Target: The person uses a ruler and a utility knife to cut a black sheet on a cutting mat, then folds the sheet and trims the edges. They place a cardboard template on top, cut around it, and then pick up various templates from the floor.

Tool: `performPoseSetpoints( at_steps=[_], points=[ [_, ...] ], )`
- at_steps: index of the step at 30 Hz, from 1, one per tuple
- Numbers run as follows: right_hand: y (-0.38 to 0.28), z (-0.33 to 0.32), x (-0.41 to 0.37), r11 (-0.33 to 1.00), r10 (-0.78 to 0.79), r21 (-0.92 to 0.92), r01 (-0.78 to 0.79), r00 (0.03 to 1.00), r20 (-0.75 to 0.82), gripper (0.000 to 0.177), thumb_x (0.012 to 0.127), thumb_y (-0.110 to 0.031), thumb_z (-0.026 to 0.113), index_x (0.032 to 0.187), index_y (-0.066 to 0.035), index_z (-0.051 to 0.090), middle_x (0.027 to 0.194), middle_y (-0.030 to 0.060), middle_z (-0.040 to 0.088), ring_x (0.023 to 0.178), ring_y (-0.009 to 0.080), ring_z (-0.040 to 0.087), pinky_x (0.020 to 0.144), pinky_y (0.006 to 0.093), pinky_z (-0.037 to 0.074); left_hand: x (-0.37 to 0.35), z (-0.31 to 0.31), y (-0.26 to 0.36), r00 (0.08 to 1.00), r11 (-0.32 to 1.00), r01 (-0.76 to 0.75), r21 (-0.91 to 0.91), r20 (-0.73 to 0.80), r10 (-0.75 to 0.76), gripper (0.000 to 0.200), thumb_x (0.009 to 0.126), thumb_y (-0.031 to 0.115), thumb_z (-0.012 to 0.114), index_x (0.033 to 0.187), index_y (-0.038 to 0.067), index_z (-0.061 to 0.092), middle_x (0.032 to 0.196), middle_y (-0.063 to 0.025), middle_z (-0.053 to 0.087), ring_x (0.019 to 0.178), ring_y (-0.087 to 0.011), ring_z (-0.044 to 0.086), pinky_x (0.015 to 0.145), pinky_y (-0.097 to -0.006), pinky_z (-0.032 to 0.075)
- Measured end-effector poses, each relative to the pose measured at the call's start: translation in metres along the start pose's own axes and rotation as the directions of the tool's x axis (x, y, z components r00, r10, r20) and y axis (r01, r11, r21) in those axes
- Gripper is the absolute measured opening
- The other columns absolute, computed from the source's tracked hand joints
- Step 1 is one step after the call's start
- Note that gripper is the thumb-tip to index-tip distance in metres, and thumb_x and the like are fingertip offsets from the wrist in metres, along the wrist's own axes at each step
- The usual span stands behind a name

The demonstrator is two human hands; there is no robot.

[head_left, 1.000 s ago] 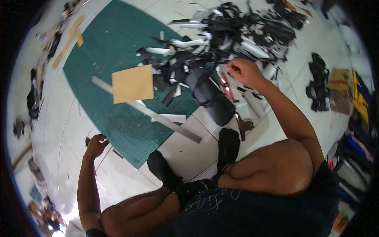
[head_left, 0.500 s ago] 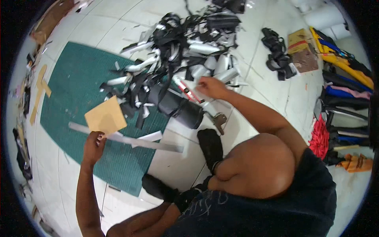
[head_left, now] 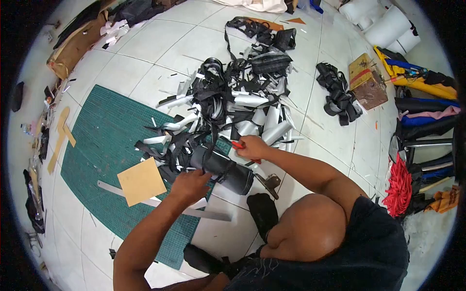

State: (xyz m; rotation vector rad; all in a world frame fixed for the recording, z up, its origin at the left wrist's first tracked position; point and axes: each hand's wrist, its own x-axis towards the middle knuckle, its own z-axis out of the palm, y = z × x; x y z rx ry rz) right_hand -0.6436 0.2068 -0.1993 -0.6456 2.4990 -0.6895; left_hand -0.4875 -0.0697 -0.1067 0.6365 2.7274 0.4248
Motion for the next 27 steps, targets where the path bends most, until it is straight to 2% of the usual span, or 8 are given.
performPoseSetpoints(
  at_steps=[2,5,7,20,23,24,26,27],
  points=[
    [0.015,-0.007,-0.008,0.994,-0.035,0.106,0.037,0.999,-0.018,0.043,0.078,-0.043,0.072,0.090,-0.001,0.066,0.084,0.0197,0.068,0.080,0.0332,0.068,0.070,0.0434,0.052,0.001,0.009,-0.003,0.999,1.000,-0.011,0.018,-0.035,0.012,0.013,0.083,0.018,0.061,0.089,0.008,0.066,0.090,-0.0108,0.065,0.081,-0.0340,0.069,0.071,-0.0466,0.055],
    [0.019,-0.027,-0.014,0.917,0.017,0.398,-0.033,0.999,0.045,0.029,0.092,-0.029,0.065,0.090,0.000,0.064,0.069,0.0067,0.062,0.060,0.0146,0.060,0.055,0.0350,0.049,0.003,0.008,-0.011,0.997,1.000,-0.019,0.009,-0.069,0.020,0.014,0.086,0.018,0.057,0.089,0.008,0.067,0.089,-0.0119,0.065,0.079,-0.0353,0.069,0.069,-0.0478,0.055],
    [0.005,-0.037,-0.030,0.798,0.130,0.586,-0.144,0.989,0.066,0.030,0.101,-0.030,0.055,0.115,-0.003,0.056,0.079,0.0057,0.061,0.060,0.0133,0.058,0.054,0.0316,0.049,0.003,-0.008,-0.009,0.993,0.999,0.045,0.028,-0.113,-0.041,0.014,0.087,0.020,0.058,0.087,0.008,0.065,0.088,-0.0126,0.064,0.080,-0.0351,0.069,0.069,-0.0474,0.056],
    [-0.081,-0.018,-0.088,0.960,-0.125,0.273,0.060,0.966,0.225,0.043,0.104,-0.036,0.042,0.136,-0.008,0.052,0.114,0.0241,0.065,0.100,0.0399,0.065,0.086,0.0455,0.050,0.017,-0.051,0.005,0.990,0.999,-0.046,-0.008,-0.137,0.044,0.014,0.090,0.020,0.062,0.091,0.006,0.065,0.088,-0.0114,0.060,0.085,-0.0325,0.064,0.076,-0.0448,0.053],
    [-0.100,-0.018,-0.113,0.978,-0.164,0.183,0.104,0.922,0.350,0.044,0.104,-0.038,0.042,0.136,-0.010,0.053,0.119,0.0232,0.064,0.106,0.0392,0.063,0.089,0.0463,0.050,0.019,-0.051,-0.004,0.988,1.000,0.028,0.011,-0.153,-0.026,0.014,0.090,0.019,0.062,0.091,0.006,0.066,0.089,-0.0122,0.061,0.085,-0.0338,0.064,0.075,-0.0459,0.052],
    [-0.090,-0.008,-0.119,0.948,-0.317,0.142,0.283,0.850,0.422,0.046,0.104,-0.040,0.043,0.137,-0.010,0.052,0.121,0.0212,0.063,0.109,0.0384,0.062,0.092,0.0460,0.050,0.016,-0.057,-0.011,0.972,0.992,0.126,-0.001,-0.201,-0.123,0.014,0.090,0.020,0.061,0.092,0.006,0.065,0.090,-0.0123,0.061,0.087,-0.0333,0.065,0.075,-0.0461,0.052],
    [-0.086,-0.004,-0.130,0.955,-0.288,0.181,0.234,0.877,0.384,0.046,0.104,-0.041,0.044,0.137,-0.010,0.052,0.121,0.0191,0.064,0.110,0.0360,0.063,0.093,0.0447,0.050,0.015,-0.080,-0.031,0.899,0.946,0.323,-0.032,-0.302,-0.317,0.016,0.090,0.021,0.060,0.093,0.006,0.065,0.093,-0.0126,0.063,0.090,-0.0324,0.065,0.074,-0.0465,0.051],
    [-0.083,-0.005,-0.130,0.955,-0.279,0.205,0.215,0.887,0.368,0.046,0.104,-0.041,0.045,0.136,-0.010,0.053,0.121,0.0181,0.064,0.110,0.0347,0.063,0.093,0.0441,0.050,0.017,-0.083,-0.039,0.915,0.960,0.250,-0.126,-0.293,-0.277,0.016,0.090,0.021,0.060,0.093,0.006,0.065,0.093,-0.0133,0.063,0.090,-0.0333,0.065,0.074,-0.0470,0.051]
  ],
)
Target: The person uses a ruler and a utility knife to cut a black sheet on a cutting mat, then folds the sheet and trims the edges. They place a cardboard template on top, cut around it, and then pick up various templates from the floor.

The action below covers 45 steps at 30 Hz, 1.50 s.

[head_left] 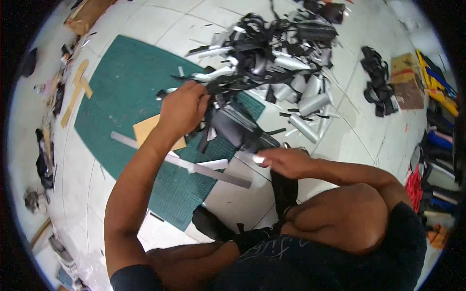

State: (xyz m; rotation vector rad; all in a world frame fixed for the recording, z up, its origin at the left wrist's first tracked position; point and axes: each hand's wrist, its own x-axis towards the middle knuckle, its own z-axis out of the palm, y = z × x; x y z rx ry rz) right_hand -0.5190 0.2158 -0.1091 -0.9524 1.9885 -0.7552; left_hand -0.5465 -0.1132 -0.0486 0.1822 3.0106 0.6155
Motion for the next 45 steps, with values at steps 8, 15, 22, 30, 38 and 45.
performPoseSetpoints(
  at_steps=[8,15,22,30,38,45],
  points=[
    [0.133,-0.050,0.055,0.972,-0.101,0.099,0.215,0.754,-0.649,0.029,0.104,-0.024,0.053,0.124,-0.007,0.041,0.107,0.0072,0.056,0.097,0.0160,0.054,0.086,0.0319,0.046,-0.053,0.015,-0.063,0.990,0.941,0.072,-0.330,-0.091,-0.108,0.020,0.084,0.019,0.063,0.099,0.006,0.066,0.096,-0.0173,0.063,0.099,-0.0370,0.061,0.085,-0.0480,0.050],
    [0.108,-0.092,0.059,0.960,0.136,0.275,0.058,0.762,-0.634,0.032,0.101,-0.036,0.058,0.105,-0.009,0.043,0.075,-0.0005,0.048,0.059,0.0068,0.042,0.052,0.0252,0.035,-0.106,0.019,-0.127,0.931,0.899,0.305,-0.314,-0.099,-0.350,0.045,0.087,0.024,0.064,0.128,0.010,0.053,0.122,-0.0157,0.057,0.116,-0.0338,0.059,0.097,-0.0446,0.049],
    [0.152,-0.102,0.046,0.979,0.198,0.175,-0.107,0.716,-0.669,0.040,0.100,-0.039,0.060,0.112,-0.004,0.046,0.093,0.0096,0.057,0.078,0.0166,0.055,0.067,0.0313,0.045,-0.171,0.011,-0.171,0.797,0.792,0.604,-0.086,0.073,-0.600,0.053,0.086,0.027,0.063,0.136,0.014,0.053,0.130,-0.0174,0.055,0.121,-0.0347,0.058,0.098,-0.0479,0.049],
    [0.275,-0.112,-0.045,0.742,0.510,0.088,-0.665,0.474,-0.718,0.049,0.103,-0.044,0.049,0.126,0.000,0.052,0.123,0.0187,0.059,0.108,0.0305,0.060,0.089,0.0398,0.050,-0.245,-0.003,-0.192,0.671,0.711,0.675,0.194,0.238,-0.702,0.042,0.086,0.021,0.063,0.126,0.009,0.062,0.121,-0.0178,0.064,0.112,-0.0345,0.064,0.089,-0.0489,0.055],
    [0.293,-0.104,-0.101,0.542,0.466,-0.462,-0.702,0.708,-0.531,0.038,0.095,-0.034,0.052,0.088,0.001,0.068,0.074,0.0218,0.066,0.078,0.0396,0.066,0.070,0.0470,0.052,-0.304,0.011,-0.248,0.865,0.883,0.464,0.075,0.176,-0.469,0.042,0.085,0.031,0.068,0.114,0.002,0.066,0.116,-0.0210,0.066,0.107,-0.0392,0.062,0.093,-0.0496,0.049],
    [0.159,-0.090,-0.012,0.914,0.225,0.011,-0.405,0.485,-0.845,0.053,0.083,-0.032,0.076,0.122,-0.003,0.056,0.115,0.0180,0.062,0.105,0.0334,0.061,0.090,0.0447,0.050,-0.310,0.009,-0.229,0.742,0.773,0.629,0.084,0.230,-0.630,0.042,0.081,0.019,0.072,0.118,-0.001,0.063,0.117,-0.0212,0.065,0.110,-0.0357,0.062,0.096,-0.0446,0.049]
  ],
)
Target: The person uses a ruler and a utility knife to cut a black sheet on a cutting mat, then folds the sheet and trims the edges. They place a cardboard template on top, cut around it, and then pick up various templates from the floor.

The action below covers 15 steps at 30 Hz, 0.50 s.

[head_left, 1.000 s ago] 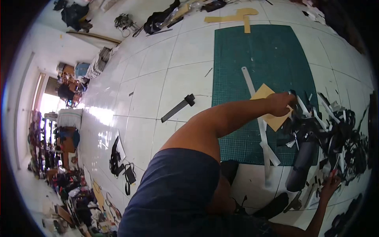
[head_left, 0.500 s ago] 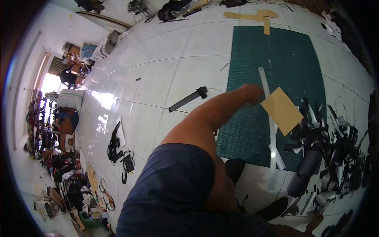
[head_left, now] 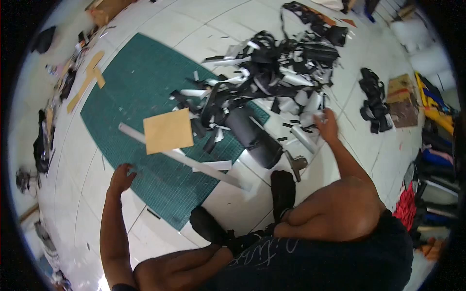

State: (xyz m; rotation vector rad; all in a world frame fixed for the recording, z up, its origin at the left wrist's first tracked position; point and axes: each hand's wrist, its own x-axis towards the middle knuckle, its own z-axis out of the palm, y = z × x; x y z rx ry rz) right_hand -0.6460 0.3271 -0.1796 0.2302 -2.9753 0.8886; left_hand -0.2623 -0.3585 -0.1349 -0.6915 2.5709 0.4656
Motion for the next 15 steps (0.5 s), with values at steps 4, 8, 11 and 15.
performPoseSetpoints(
  at_steps=[4,8,11,15],
  points=[
    [-0.126,0.034,-0.005,0.928,-0.280,0.347,0.138,0.872,0.401,0.083,0.073,-0.051,0.083,0.130,0.000,0.052,0.123,0.0213,0.061,0.114,0.0361,0.060,0.100,0.0413,0.047,0.009,0.003,-0.013,0.999,0.998,-0.036,-0.057,-0.003,0.036,0.041,0.082,0.022,0.073,0.114,-0.001,0.063,0.113,-0.0217,0.064,0.111,-0.0384,0.058,0.094,-0.0462,0.048],
    [-0.186,0.076,-0.028,0.972,-0.203,0.063,0.227,0.668,0.716,0.126,0.059,-0.071,0.081,0.148,0.002,0.029,0.133,0.0305,0.051,0.122,0.0435,0.054,0.103,0.0470,0.044,0.021,0.002,0.004,0.991,0.994,-0.104,-0.036,-0.092,0.100,0.036,0.080,0.017,0.076,0.109,0.000,0.062,0.098,-0.0178,0.063,0.096,-0.0341,0.061,0.086,-0.0432,0.050],
    [-0.198,0.087,-0.040,0.993,-0.060,-0.018,0.115,0.644,0.763,0.132,0.060,-0.066,0.083,0.153,0.000,0.017,0.138,0.0334,0.043,0.125,0.0462,0.050,0.105,0.0461,0.043,0.021,-0.004,0.015,0.979,0.983,-0.177,-0.058,-0.118,0.169,0.036,0.079,0.013,0.077,0.110,0.002,0.063,0.099,-0.0172,0.063,0.094,-0.0329,0.062,0.085,-0.0422,0.050],
    [-0.192,0.092,-0.046,0.996,-0.048,0.089,-0.025,0.683,0.729,0.134,0.058,-0.054,0.089,0.153,0.001,0.013,0.142,0.0331,0.037,0.129,0.0482,0.044,0.107,0.0499,0.041,0.017,-0.005,0.030,0.994,0.992,-0.106,-0.065,-0.039,0.104,0.040,0.078,0.013,0.078,0.112,0.001,0.063,0.104,-0.0173,0.065,0.097,-0.0330,0.063,0.085,-0.0423,0.051]
  ],
)
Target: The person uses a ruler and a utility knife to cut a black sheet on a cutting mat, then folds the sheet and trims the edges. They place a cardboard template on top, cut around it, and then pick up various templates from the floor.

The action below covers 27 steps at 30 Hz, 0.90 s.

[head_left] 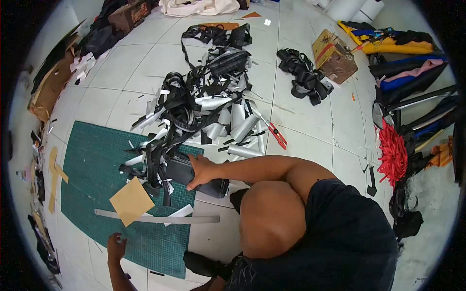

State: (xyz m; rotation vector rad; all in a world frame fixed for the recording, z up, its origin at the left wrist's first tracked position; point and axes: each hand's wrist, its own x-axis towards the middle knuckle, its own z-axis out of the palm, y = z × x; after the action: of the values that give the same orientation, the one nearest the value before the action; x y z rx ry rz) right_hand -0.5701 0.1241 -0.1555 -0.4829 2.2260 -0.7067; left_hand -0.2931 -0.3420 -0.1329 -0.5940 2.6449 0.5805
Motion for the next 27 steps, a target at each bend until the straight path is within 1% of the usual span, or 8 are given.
performPoseSetpoints(
  at_steps=[8,12,18,19,22,23,25,27],
  points=[
    [0.042,-0.018,-0.016,0.951,-0.212,0.246,0.185,0.973,0.087,0.137,0.057,-0.058,0.089,0.151,0.007,0.015,0.145,0.0308,0.039,0.133,0.0408,0.044,0.111,0.0432,0.037,0.000,0.003,-0.006,0.999,0.999,0.027,0.036,-0.023,-0.026,0.038,0.078,0.015,0.077,0.111,0.002,0.064,0.104,-0.0168,0.064,0.096,-0.0334,0.063,0.085,-0.0435,0.051],
    [0.043,-0.080,-0.059,0.811,-0.168,0.584,0.033,0.970,0.177,0.132,0.064,-0.057,0.087,0.152,0.009,0.014,0.146,0.0261,0.040,0.132,0.0338,0.045,0.110,0.0383,0.037,0.004,0.006,-0.004,0.998,0.998,0.059,0.028,-0.004,-0.059,0.038,0.079,0.018,0.077,0.111,0.003,0.064,0.105,-0.0178,0.064,0.097,-0.0337,0.064,0.085,-0.0445,0.051],
    [0.102,-0.181,-0.093,0.694,0.073,0.700,0.169,0.951,-0.301,0.116,0.069,-0.043,0.087,0.151,0.007,0.022,0.137,0.0250,0.050,0.119,0.0313,0.057,0.102,0.0401,0.047,0.014,0.009,-0.002,0.999,0.998,-0.014,0.061,-0.039,0.017,0.039,0.079,0.021,0.077,0.110,0.003,0.064,0.101,-0.0181,0.066,0.098,-0.0343,0.064,0.086,-0.0456,0.050],
    [0.093,-0.205,-0.110,0.671,0.080,0.702,0.240,0.917,-0.390,0.104,0.070,-0.038,0.088,0.147,0.003,0.031,0.126,0.0167,0.059,0.108,0.0260,0.063,0.094,0.0409,0.053,0.016,0.011,-0.002,0.999,0.999,-0.002,0.048,-0.042,0.004,0.039,0.079,0.021,0.076,0.110,0.003,0.064,0.101,-0.0182,0.067,0.099,-0.0343,0.064,0.087,-0.0454,0.050],
    [0.131,-0.282,-0.138,0.931,0.280,0.364,0.034,0.576,-0.768,0.119,0.063,-0.049,0.089,0.151,0.004,0.028,0.134,0.0234,0.053,0.113,0.0299,0.062,0.092,0.0413,0.054,0.015,0.007,0.003,0.999,0.999,0.032,0.030,-0.027,-0.031,0.039,0.079,0.022,0.076,0.111,0.003,0.065,0.102,-0.0184,0.067,0.100,-0.0342,0.063,0.087,-0.0450,0.050],
    [0.119,-0.303,-0.156,0.868,0.323,0.482,0.118,0.604,-0.729,0.118,0.063,-0.051,0.088,0.150,0.005,0.030,0.135,0.0247,0.053,0.114,0.0325,0.062,0.088,0.0410,0.055,0.012,0.004,0.006,0.999,0.999,0.041,0.031,-0.014,-0.040,0.039,0.079,0.022,0.076,0.112,0.003,0.065,0.102,-0.0184,0.068,0.101,-0.0341,0.063,0.087,-0.0449,0.050],
    [0.194,-0.362,-0.144,0.929,0.337,0.329,-0.169,0.021,-0.941,0.091,0.077,-0.046,0.080,0.141,0.006,0.041,0.125,0.0202,0.061,0.110,0.0301,0.063,0.084,0.0422,0.055,0.007,0.001,0.008,0.998,0.997,0.067,0.038,0.006,-0.067,0.039,0.079,0.023,0.075,0.112,0.003,0.066,0.103,-0.0182,0.068,0.101,-0.0342,0.063,0.088,-0.0450,0.050],
    [0.216,-0.384,-0.132,0.934,0.130,0.186,-0.306,-0.195,-0.972,0.073,0.085,-0.040,0.075,0.135,0.005,0.048,0.119,0.0177,0.065,0.109,0.0275,0.063,0.086,0.0412,0.053,0.010,0.004,0.006,0.997,0.996,0.076,0.049,0.024,-0.077,0.039,0.080,0.023,0.075,0.112,0.003,0.066,0.104,-0.0179,0.067,0.102,-0.0343,0.063,0.089,-0.0450,0.050]
  ],
)
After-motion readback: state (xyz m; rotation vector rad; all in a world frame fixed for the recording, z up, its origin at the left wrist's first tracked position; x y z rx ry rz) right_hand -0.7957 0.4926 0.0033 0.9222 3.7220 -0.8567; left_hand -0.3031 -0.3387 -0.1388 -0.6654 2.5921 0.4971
